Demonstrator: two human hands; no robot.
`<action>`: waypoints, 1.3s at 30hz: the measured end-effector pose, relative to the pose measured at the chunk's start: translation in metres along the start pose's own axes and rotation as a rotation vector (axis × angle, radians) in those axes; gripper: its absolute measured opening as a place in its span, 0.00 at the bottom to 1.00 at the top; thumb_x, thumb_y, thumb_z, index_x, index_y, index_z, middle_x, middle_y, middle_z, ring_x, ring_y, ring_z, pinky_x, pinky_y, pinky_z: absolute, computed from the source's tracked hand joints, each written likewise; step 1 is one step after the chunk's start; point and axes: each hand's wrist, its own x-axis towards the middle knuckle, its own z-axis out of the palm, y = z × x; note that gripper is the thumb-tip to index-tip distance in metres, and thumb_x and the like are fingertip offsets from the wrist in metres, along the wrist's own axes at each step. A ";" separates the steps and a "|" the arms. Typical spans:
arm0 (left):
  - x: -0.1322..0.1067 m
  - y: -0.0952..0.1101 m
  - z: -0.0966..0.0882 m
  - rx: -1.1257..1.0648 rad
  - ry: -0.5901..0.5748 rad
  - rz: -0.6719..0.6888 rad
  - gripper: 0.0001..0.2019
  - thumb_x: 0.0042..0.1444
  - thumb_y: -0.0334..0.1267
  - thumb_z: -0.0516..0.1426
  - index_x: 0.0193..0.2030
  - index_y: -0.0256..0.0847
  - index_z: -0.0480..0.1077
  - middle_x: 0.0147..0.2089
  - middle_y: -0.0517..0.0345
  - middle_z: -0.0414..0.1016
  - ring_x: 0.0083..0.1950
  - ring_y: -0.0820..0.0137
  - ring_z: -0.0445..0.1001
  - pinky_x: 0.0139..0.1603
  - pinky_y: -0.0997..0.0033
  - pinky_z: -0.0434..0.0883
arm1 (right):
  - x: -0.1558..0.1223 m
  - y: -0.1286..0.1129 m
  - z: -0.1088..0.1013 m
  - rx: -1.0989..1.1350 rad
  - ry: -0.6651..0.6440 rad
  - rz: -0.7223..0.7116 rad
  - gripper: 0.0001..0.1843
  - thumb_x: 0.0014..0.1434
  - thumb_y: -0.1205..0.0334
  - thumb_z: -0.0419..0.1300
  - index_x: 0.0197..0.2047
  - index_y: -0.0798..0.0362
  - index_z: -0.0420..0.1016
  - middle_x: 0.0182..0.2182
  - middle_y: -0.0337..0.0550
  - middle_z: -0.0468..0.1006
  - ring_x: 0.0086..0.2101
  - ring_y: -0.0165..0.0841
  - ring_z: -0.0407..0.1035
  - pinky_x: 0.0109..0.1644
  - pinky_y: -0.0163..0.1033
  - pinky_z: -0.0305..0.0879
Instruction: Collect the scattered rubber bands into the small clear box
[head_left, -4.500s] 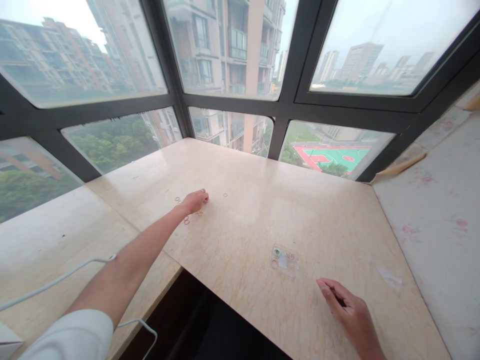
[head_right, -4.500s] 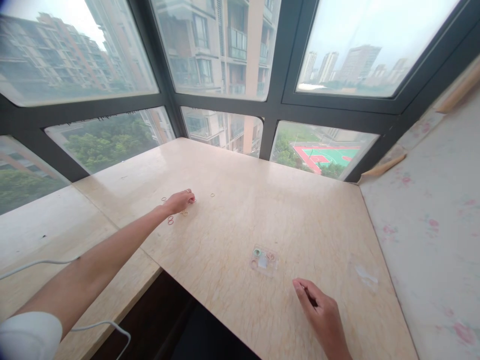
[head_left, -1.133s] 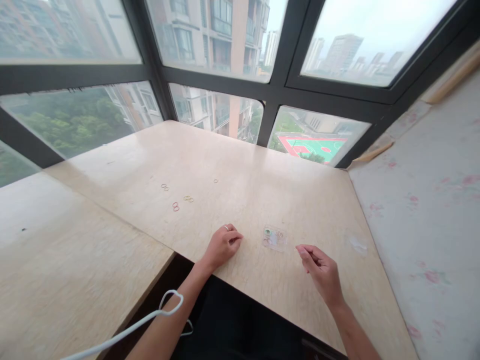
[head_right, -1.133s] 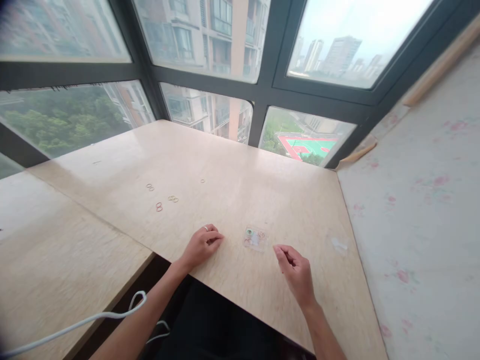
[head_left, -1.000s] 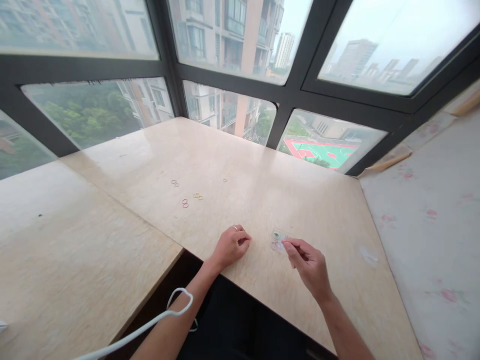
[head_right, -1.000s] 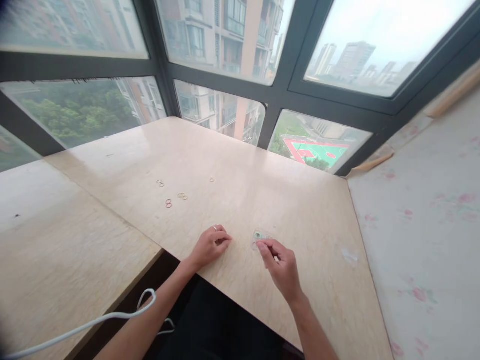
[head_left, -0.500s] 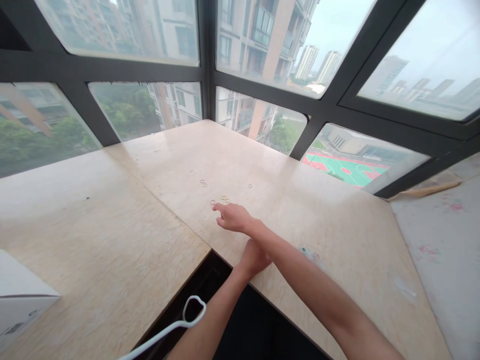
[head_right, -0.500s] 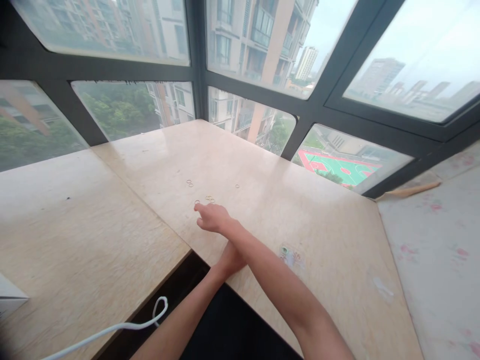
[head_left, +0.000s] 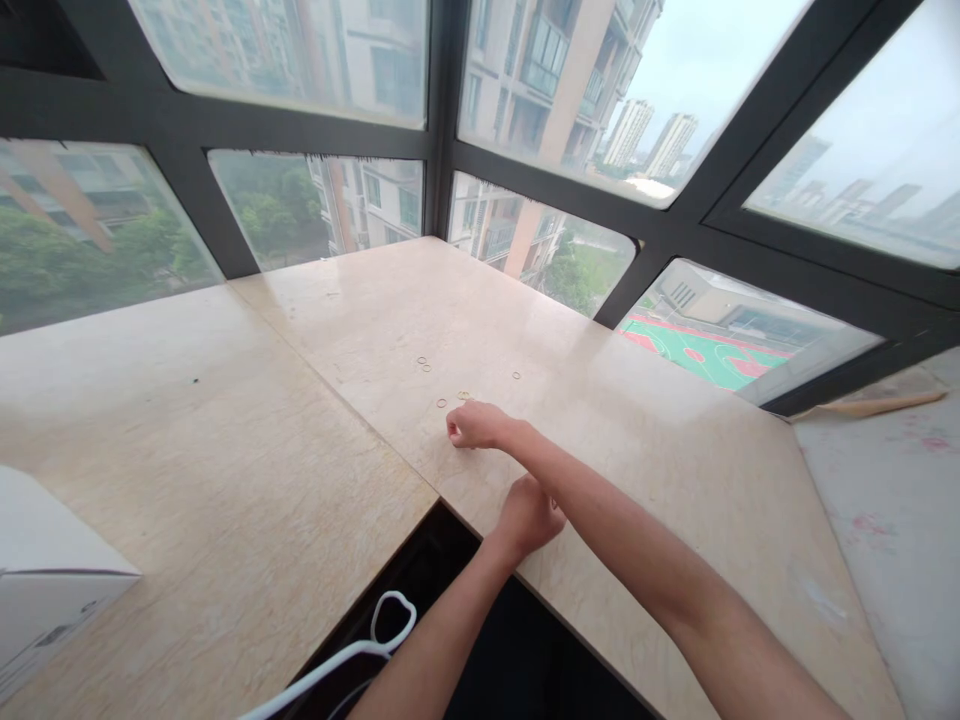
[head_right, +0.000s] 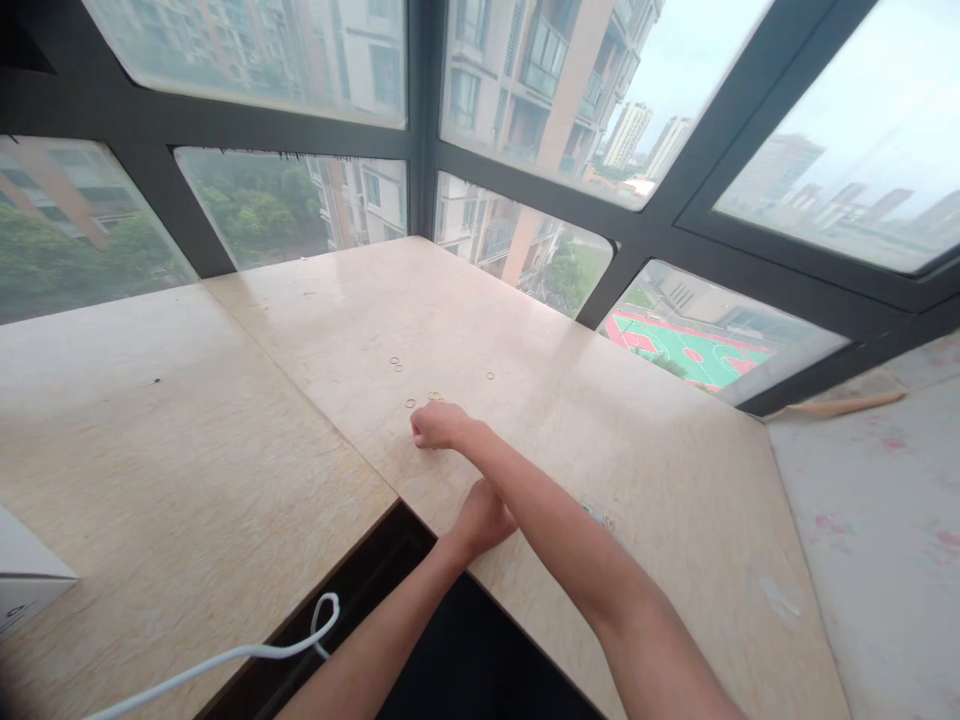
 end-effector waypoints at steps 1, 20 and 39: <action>0.000 0.000 0.000 0.050 0.010 -0.002 0.06 0.50 0.29 0.54 0.24 0.39 0.66 0.22 0.55 0.68 0.28 0.65 0.68 0.27 0.68 0.60 | -0.002 0.002 0.000 0.010 -0.018 -0.007 0.07 0.50 0.69 0.59 0.32 0.53 0.78 0.27 0.45 0.80 0.34 0.37 0.73 0.35 0.36 0.63; 0.005 -0.005 0.002 0.127 0.056 0.116 0.09 0.54 0.27 0.54 0.36 0.38 0.75 0.33 0.55 0.75 0.34 0.69 0.71 0.37 0.70 0.66 | -0.125 0.073 0.030 0.807 0.337 0.098 0.06 0.49 0.69 0.53 0.34 0.53 0.65 0.15 0.26 0.63 0.17 0.23 0.59 0.22 0.27 0.54; 0.008 -0.007 0.003 0.156 0.065 0.159 0.06 0.56 0.30 0.55 0.35 0.40 0.74 0.33 0.57 0.75 0.34 0.70 0.71 0.37 0.69 0.68 | -0.283 0.106 0.094 0.831 0.567 0.362 0.05 0.54 0.61 0.57 0.33 0.54 0.70 0.14 0.25 0.53 0.17 0.22 0.49 0.23 0.30 0.47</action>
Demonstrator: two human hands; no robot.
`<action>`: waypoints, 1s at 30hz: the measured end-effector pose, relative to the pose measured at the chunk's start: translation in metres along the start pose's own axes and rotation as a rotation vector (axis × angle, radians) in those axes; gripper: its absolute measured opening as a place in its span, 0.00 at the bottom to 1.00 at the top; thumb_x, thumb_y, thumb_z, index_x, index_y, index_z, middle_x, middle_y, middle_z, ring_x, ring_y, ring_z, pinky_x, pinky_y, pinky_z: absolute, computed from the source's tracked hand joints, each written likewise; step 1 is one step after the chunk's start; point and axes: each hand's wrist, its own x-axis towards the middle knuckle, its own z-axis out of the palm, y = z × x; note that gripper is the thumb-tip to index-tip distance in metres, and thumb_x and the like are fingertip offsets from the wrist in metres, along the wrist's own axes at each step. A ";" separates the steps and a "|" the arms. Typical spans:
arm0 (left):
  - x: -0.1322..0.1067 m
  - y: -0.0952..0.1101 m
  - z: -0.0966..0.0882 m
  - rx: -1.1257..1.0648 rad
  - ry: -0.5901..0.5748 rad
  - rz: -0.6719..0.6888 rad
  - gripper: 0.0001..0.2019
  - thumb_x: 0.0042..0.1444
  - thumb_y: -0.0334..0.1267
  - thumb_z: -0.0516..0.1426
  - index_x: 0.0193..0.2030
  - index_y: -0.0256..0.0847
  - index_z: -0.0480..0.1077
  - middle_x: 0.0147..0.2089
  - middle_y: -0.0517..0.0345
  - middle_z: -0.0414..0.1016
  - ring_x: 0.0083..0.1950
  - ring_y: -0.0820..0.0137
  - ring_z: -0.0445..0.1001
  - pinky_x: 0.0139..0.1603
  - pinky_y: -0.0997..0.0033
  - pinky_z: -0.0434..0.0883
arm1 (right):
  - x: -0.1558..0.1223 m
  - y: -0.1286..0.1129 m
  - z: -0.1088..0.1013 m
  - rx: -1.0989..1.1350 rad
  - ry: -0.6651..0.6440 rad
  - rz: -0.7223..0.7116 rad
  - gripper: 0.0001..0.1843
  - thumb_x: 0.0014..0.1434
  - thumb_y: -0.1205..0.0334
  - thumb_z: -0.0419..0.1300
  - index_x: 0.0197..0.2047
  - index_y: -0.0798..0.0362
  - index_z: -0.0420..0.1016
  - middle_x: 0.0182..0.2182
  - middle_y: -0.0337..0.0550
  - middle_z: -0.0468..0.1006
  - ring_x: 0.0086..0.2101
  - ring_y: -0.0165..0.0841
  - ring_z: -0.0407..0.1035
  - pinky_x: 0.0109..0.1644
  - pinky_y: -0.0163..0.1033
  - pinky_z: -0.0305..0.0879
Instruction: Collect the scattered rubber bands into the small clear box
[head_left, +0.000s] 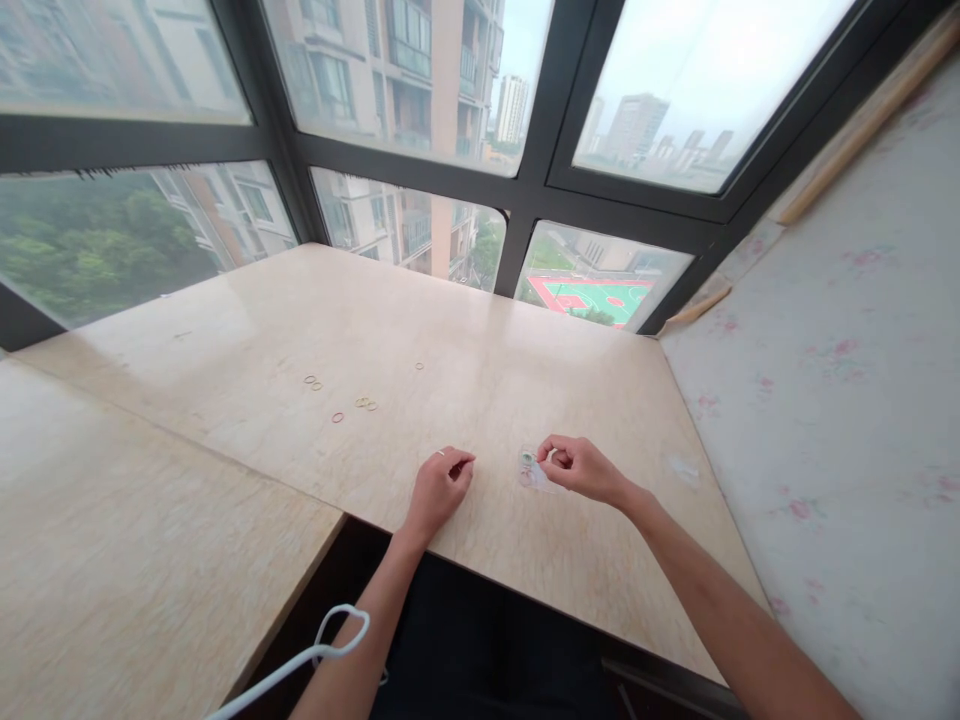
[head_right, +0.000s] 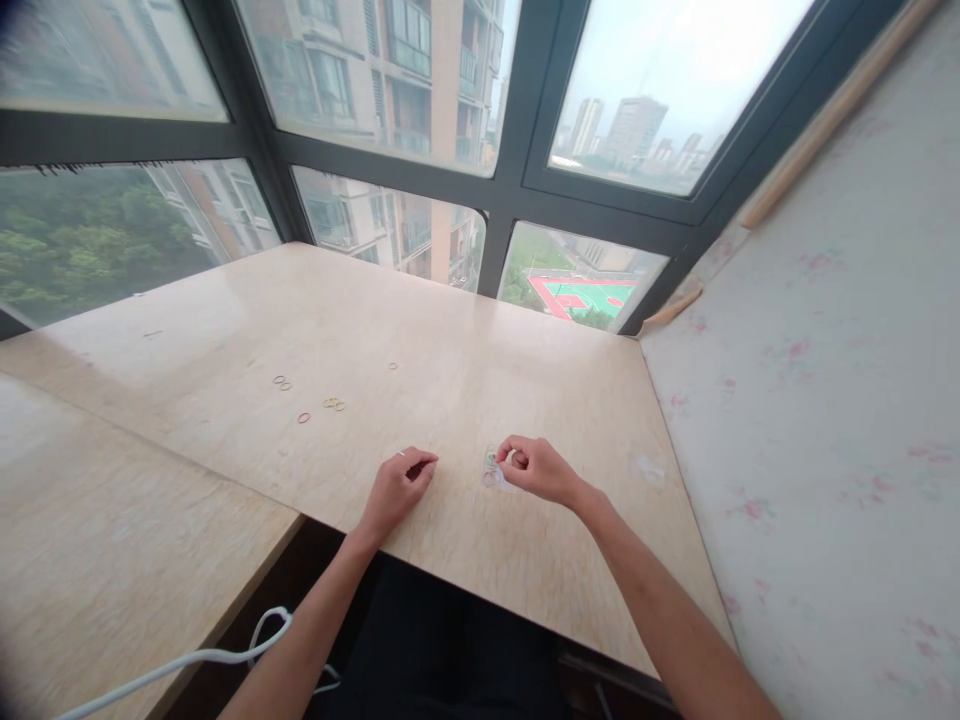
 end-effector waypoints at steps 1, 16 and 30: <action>0.000 0.000 0.000 0.003 0.000 0.002 0.06 0.56 0.30 0.55 0.35 0.40 0.74 0.33 0.57 0.75 0.34 0.70 0.71 0.37 0.69 0.68 | -0.002 0.000 0.002 -0.057 -0.003 -0.023 0.05 0.54 0.62 0.57 0.32 0.54 0.71 0.14 0.26 0.53 0.17 0.22 0.48 0.23 0.31 0.46; -0.002 0.001 0.000 0.047 0.007 0.008 0.06 0.56 0.30 0.55 0.35 0.40 0.74 0.33 0.57 0.76 0.34 0.69 0.72 0.36 0.69 0.68 | -0.030 0.036 -0.007 -0.052 0.223 0.018 0.13 0.58 0.53 0.56 0.36 0.54 0.75 0.16 0.29 0.54 0.19 0.25 0.50 0.24 0.33 0.48; 0.004 -0.001 -0.009 -0.308 0.142 -0.218 0.09 0.55 0.40 0.57 0.36 0.39 0.75 0.32 0.55 0.77 0.32 0.70 0.74 0.31 0.71 0.72 | -0.051 0.083 -0.003 0.301 0.544 0.227 0.20 0.52 0.45 0.61 0.38 0.55 0.73 0.16 0.32 0.60 0.18 0.27 0.56 0.17 0.30 0.50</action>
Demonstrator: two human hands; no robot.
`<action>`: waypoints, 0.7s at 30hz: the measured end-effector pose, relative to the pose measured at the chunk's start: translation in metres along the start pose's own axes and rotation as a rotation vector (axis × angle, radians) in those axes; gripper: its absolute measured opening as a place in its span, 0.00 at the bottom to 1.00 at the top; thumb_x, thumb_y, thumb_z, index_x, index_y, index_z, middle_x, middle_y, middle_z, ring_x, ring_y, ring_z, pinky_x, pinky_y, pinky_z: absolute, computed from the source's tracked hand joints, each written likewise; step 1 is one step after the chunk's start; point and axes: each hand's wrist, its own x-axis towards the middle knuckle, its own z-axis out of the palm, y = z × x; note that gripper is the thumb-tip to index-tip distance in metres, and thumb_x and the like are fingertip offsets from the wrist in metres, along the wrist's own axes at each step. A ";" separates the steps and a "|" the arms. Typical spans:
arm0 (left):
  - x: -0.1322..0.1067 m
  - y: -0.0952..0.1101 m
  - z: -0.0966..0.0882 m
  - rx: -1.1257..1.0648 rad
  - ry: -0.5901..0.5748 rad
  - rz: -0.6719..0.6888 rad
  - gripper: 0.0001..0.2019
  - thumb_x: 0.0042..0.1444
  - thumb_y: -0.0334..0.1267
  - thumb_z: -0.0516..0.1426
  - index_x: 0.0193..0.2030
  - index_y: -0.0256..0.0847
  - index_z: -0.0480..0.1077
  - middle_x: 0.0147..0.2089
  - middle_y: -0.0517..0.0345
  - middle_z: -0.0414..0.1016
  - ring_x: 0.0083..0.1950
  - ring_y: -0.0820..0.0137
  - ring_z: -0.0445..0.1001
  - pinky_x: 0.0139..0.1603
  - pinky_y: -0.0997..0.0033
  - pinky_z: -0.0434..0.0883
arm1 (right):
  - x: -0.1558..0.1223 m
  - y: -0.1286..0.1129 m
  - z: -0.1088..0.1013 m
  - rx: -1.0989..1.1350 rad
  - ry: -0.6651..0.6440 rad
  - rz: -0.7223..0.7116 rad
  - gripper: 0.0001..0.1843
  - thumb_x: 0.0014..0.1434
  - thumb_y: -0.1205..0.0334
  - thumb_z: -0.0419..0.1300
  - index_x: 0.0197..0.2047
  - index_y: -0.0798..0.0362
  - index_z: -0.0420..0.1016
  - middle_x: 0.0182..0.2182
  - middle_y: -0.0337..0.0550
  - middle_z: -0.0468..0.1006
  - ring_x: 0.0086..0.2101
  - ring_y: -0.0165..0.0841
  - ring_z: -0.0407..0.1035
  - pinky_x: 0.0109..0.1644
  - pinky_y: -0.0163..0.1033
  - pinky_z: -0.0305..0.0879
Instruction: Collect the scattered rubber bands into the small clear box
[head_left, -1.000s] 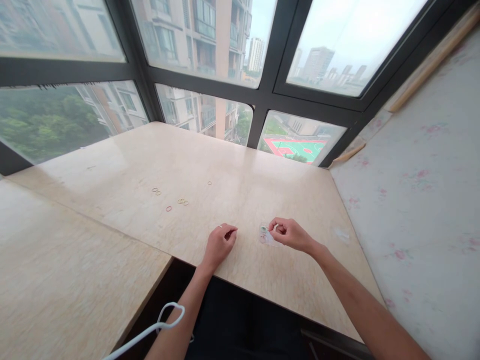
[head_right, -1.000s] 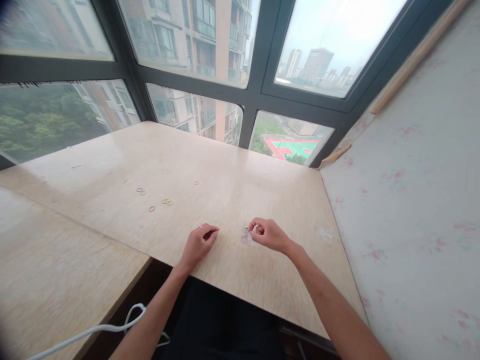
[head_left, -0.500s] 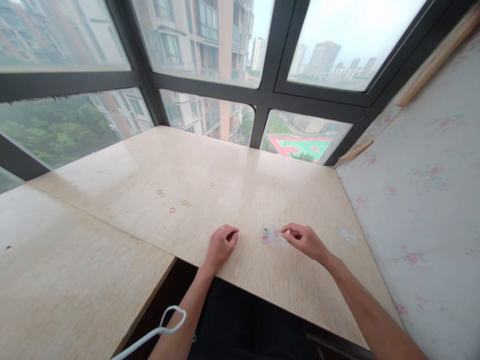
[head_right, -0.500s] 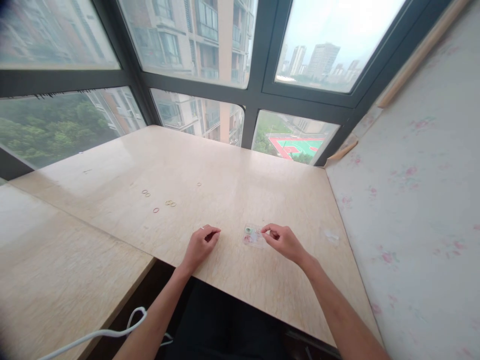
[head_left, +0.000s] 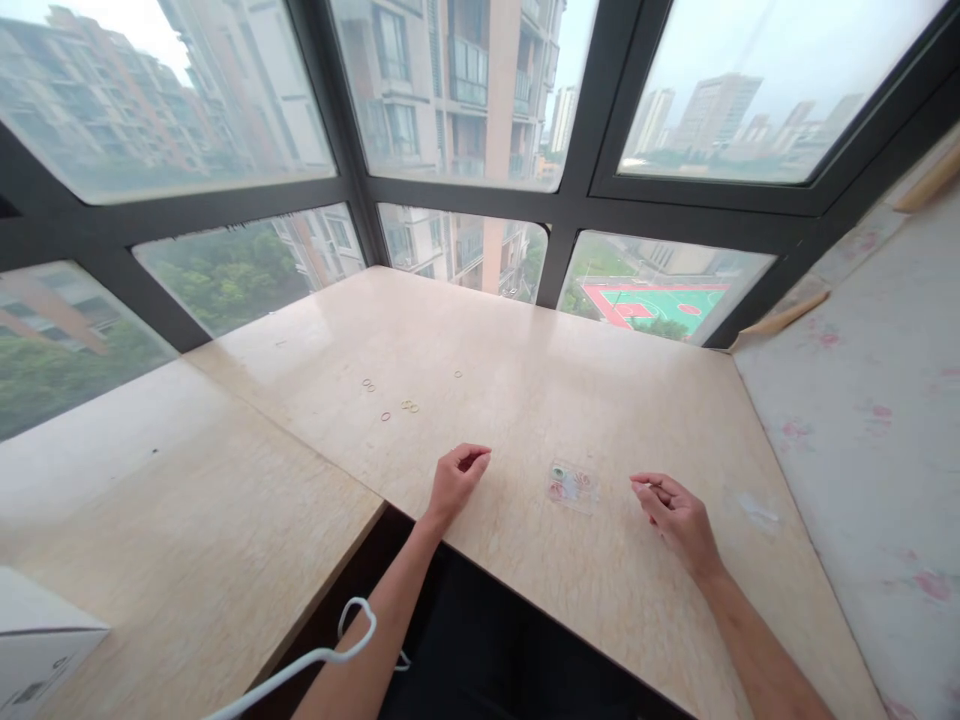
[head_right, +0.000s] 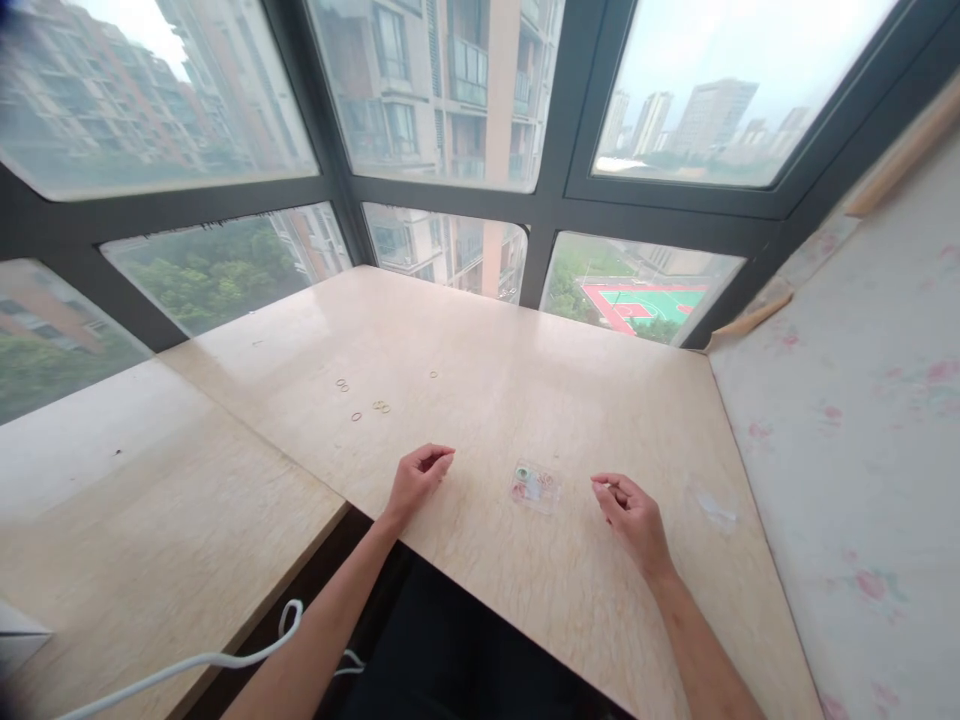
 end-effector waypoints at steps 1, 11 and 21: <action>0.002 -0.001 -0.004 -0.045 0.022 -0.040 0.10 0.54 0.41 0.57 0.37 0.38 0.75 0.32 0.55 0.77 0.30 0.70 0.73 0.29 0.72 0.71 | 0.000 0.000 -0.001 -0.002 -0.005 -0.006 0.20 0.52 0.45 0.61 0.38 0.55 0.73 0.16 0.32 0.60 0.18 0.27 0.56 0.17 0.30 0.51; 0.057 -0.023 -0.139 0.547 0.199 -0.067 0.15 0.49 0.39 0.56 0.42 0.35 0.73 0.35 0.56 0.73 0.27 0.72 0.68 0.33 0.70 0.69 | -0.001 0.003 -0.001 -0.106 -0.038 -0.087 0.19 0.54 0.45 0.59 0.37 0.53 0.74 0.18 0.35 0.65 0.20 0.30 0.61 0.22 0.33 0.60; 0.089 -0.034 -0.199 0.892 -0.141 -0.034 0.10 0.49 0.37 0.56 0.36 0.40 0.77 0.37 0.53 0.71 0.33 0.67 0.70 0.40 0.67 0.66 | -0.003 -0.004 0.001 -0.173 -0.020 -0.142 0.19 0.53 0.45 0.58 0.34 0.53 0.75 0.18 0.37 0.68 0.19 0.30 0.62 0.21 0.33 0.60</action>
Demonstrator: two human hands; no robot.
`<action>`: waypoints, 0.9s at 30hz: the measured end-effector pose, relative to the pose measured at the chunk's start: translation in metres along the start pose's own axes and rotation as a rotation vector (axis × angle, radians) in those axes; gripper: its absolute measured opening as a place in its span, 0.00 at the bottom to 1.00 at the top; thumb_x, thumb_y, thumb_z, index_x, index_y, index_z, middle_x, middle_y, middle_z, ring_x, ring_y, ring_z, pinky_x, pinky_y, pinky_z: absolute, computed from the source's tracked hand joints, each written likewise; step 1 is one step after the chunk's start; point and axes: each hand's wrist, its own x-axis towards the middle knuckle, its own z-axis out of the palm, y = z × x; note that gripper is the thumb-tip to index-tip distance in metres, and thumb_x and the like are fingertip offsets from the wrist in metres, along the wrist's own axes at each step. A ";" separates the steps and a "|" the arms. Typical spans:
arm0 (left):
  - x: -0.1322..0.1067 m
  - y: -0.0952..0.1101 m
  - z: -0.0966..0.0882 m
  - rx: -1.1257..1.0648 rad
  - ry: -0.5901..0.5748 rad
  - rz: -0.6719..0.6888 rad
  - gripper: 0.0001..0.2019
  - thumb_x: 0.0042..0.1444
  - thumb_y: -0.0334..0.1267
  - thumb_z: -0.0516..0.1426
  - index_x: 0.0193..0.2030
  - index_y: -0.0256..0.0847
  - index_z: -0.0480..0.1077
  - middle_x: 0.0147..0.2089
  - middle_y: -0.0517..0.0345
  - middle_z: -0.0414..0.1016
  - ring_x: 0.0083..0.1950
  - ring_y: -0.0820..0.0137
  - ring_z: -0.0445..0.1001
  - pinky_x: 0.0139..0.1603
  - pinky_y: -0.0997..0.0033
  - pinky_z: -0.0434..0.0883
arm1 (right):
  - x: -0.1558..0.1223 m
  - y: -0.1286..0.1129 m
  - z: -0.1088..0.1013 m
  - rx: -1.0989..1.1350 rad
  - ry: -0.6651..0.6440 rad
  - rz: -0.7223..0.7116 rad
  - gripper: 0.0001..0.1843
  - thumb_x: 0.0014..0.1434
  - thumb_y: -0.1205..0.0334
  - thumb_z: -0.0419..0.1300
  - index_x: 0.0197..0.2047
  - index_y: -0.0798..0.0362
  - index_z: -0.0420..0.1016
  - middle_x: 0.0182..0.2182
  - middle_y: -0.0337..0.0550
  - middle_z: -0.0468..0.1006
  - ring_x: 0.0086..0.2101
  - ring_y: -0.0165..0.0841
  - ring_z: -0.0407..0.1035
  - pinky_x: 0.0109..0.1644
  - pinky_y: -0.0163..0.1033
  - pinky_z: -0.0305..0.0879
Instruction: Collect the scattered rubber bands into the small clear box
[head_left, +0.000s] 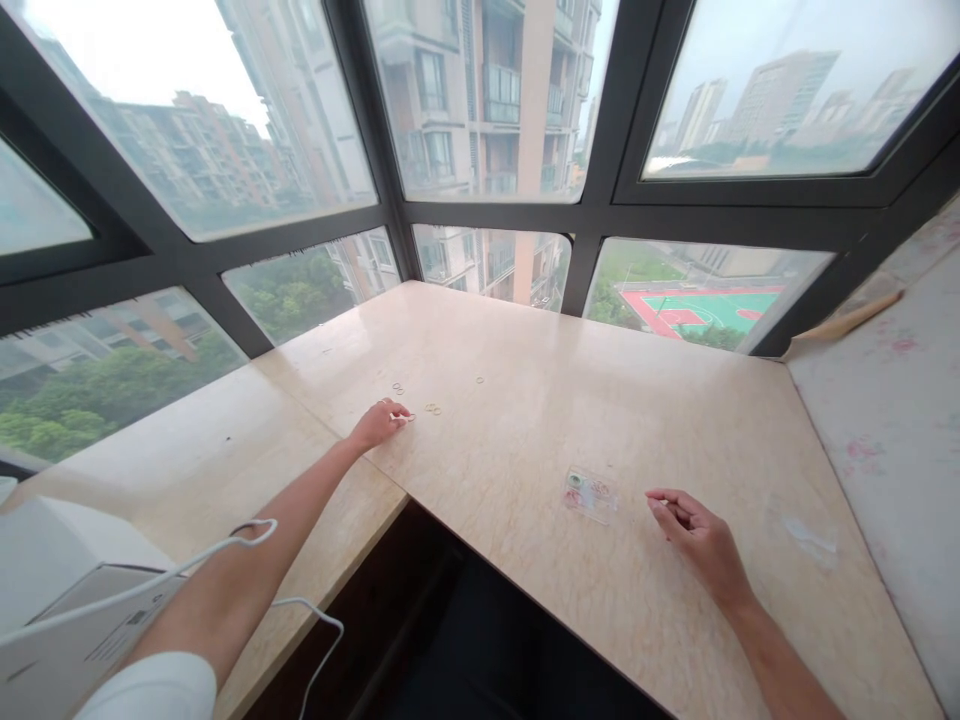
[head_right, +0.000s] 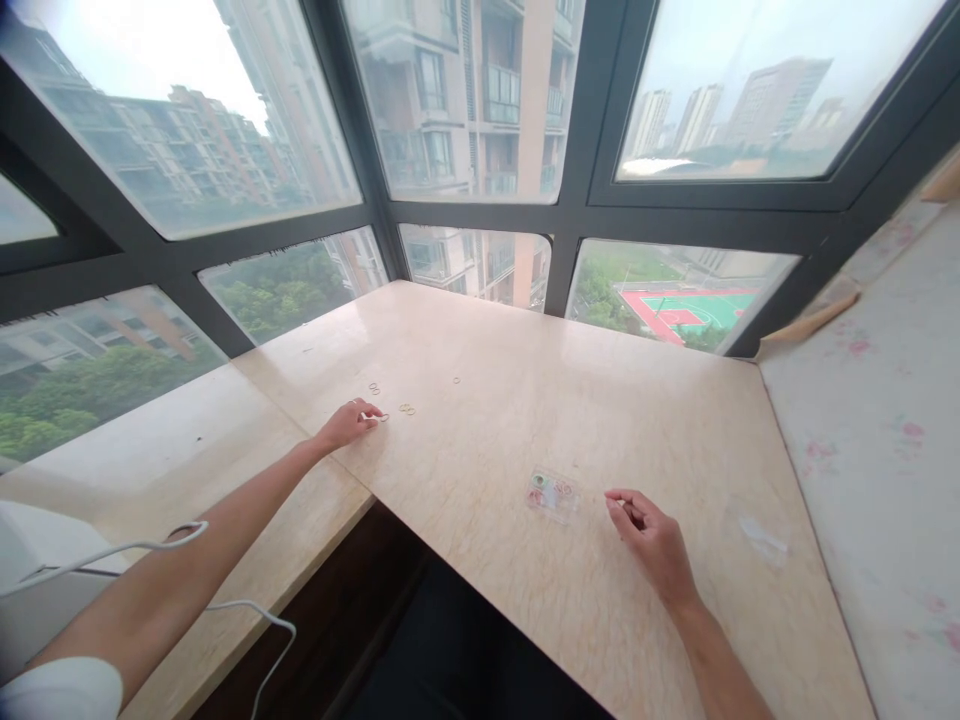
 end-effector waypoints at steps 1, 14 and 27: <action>0.002 0.000 0.001 -0.003 -0.018 0.015 0.10 0.49 0.37 0.56 0.35 0.40 0.77 0.38 0.53 0.71 0.33 0.67 0.70 0.40 0.67 0.66 | 0.000 0.000 0.000 -0.003 0.003 -0.001 0.19 0.53 0.44 0.58 0.34 0.53 0.75 0.18 0.37 0.68 0.19 0.30 0.62 0.22 0.33 0.61; 0.014 0.014 -0.001 -0.124 -0.065 0.015 0.04 0.42 0.32 0.56 0.20 0.43 0.67 0.30 0.54 0.70 0.35 0.62 0.69 0.39 0.67 0.65 | 0.000 0.000 0.000 -0.014 -0.007 -0.021 0.17 0.55 0.46 0.57 0.34 0.52 0.75 0.17 0.36 0.66 0.19 0.30 0.60 0.21 0.32 0.59; -0.004 0.133 0.010 -1.101 -0.245 -0.081 0.12 0.53 0.44 0.56 0.30 0.40 0.59 0.34 0.56 0.65 0.22 0.79 0.54 0.22 0.75 0.57 | 0.000 0.001 0.003 -0.002 -0.011 -0.045 0.18 0.57 0.46 0.55 0.35 0.53 0.74 0.17 0.34 0.60 0.19 0.29 0.56 0.22 0.33 0.56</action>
